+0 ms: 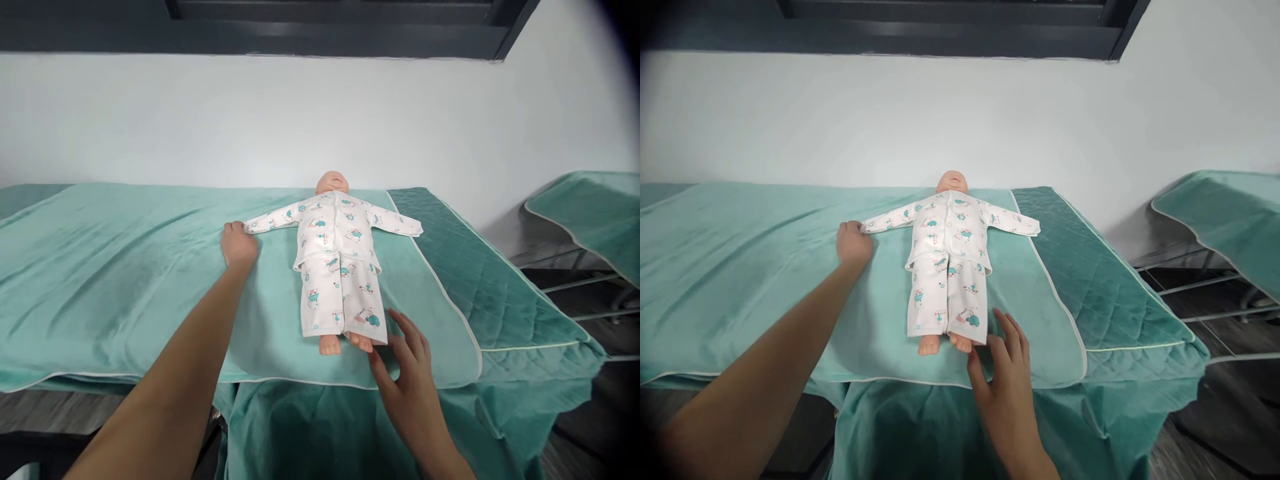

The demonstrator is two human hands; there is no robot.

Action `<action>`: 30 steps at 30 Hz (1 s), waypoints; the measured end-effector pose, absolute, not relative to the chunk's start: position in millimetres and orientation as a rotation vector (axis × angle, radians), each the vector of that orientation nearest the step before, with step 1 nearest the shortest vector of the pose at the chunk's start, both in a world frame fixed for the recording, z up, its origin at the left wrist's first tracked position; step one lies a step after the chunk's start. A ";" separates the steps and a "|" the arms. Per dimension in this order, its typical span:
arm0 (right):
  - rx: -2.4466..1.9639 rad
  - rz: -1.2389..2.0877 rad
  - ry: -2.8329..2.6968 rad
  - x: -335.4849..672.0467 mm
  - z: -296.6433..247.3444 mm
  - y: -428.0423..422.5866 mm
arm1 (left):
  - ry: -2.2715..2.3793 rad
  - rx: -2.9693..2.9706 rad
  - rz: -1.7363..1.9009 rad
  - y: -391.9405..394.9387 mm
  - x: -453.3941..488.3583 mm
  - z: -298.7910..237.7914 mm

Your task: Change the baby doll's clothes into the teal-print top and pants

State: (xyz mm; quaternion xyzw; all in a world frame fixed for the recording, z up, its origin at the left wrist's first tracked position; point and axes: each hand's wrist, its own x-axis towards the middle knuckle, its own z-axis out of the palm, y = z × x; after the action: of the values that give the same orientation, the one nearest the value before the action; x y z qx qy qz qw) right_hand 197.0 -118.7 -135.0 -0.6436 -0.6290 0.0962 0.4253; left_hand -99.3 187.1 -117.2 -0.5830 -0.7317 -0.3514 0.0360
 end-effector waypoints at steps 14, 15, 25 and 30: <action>-1.620 -0.116 -1.856 155.1 -111.3 -89.4 | -2.261 -1.791 -1.025 187.4 -99.2 -116.6; -1.630 -0.141 -1.855 154.9 -110.7 -86.1 | -2.267 -1.790 -1.011 187.1 -98.8 -116.2; -1.455 -0.005 -1.871 158.9 -96.8 -91.5 | -2.289 -1.776 -0.958 185.6 -97.1 -114.9; -1.409 0.104 -1.805 162.3 -96.2 -96.3 | -2.271 -1.774 -0.986 188.0 -97.9 -117.3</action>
State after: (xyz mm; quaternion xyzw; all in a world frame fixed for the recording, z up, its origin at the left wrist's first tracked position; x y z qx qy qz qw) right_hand 162.3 -96.3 -96.2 -0.5600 -0.7175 0.0412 0.4123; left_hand -97.9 188.0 -117.3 -0.5819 -0.7447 -0.3234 0.0480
